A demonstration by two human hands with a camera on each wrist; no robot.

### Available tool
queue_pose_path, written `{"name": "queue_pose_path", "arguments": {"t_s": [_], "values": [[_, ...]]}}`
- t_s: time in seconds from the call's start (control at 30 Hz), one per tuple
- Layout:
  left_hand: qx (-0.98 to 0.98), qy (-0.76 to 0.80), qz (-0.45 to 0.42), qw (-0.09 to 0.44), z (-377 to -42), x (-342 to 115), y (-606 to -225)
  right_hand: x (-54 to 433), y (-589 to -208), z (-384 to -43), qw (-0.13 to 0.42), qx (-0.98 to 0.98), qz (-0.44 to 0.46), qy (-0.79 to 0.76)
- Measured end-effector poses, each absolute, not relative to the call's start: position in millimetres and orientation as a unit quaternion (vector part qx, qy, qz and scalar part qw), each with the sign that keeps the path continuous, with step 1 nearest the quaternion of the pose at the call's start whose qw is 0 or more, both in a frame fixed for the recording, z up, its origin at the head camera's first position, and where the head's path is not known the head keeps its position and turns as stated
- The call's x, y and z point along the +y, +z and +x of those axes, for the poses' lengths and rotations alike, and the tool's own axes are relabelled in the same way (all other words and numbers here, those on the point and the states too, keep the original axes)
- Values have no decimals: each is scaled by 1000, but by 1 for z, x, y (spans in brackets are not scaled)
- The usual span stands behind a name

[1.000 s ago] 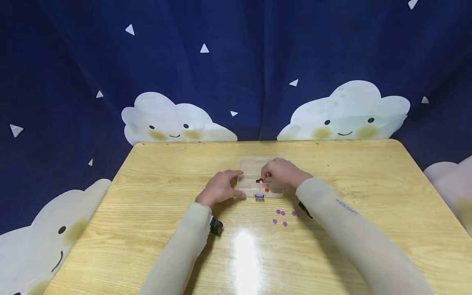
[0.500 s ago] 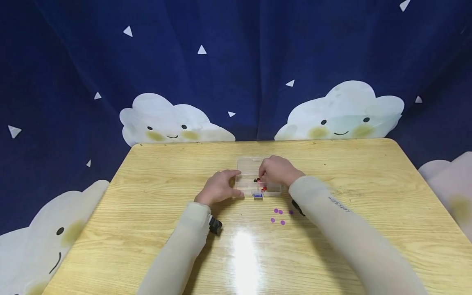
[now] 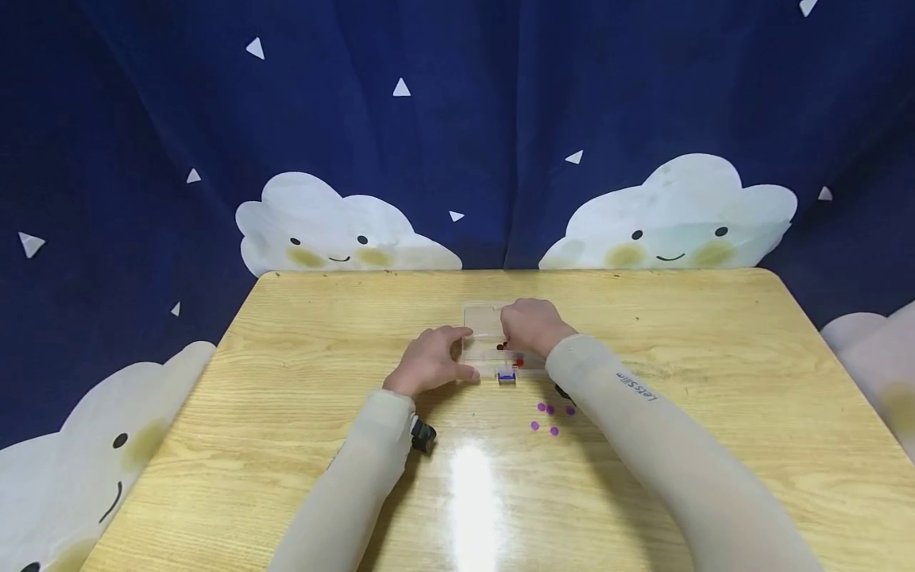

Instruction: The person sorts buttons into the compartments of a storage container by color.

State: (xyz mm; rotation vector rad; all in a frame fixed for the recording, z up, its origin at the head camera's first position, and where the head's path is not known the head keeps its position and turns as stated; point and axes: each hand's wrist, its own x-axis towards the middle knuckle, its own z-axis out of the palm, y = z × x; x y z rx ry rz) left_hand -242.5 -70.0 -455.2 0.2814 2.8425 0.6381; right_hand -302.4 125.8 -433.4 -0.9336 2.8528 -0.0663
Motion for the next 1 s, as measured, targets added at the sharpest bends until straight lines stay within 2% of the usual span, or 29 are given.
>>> {"name": "queue_pose_path", "arguments": {"t_s": [0.3, 0.5, 0.7, 0.87, 1.0], "values": [[967, 207, 96, 111, -242, -64, -453, 137, -435, -300, 88, 947, -302, -59], [967, 204, 103, 108, -242, -62, -451, 136, -435, -296, 106, 960, -246, -76], [970, 200, 102, 96, -243, -63, -450, 122, -429, -296, 101, 971, -210, -59], [969, 197, 101, 105, -242, -64, -450, 137, -431, -292, 98, 951, -264, -129], [969, 196, 104, 109, -243, -66, -448, 156, -425, -285, 132, 918, -311, -208]]}}
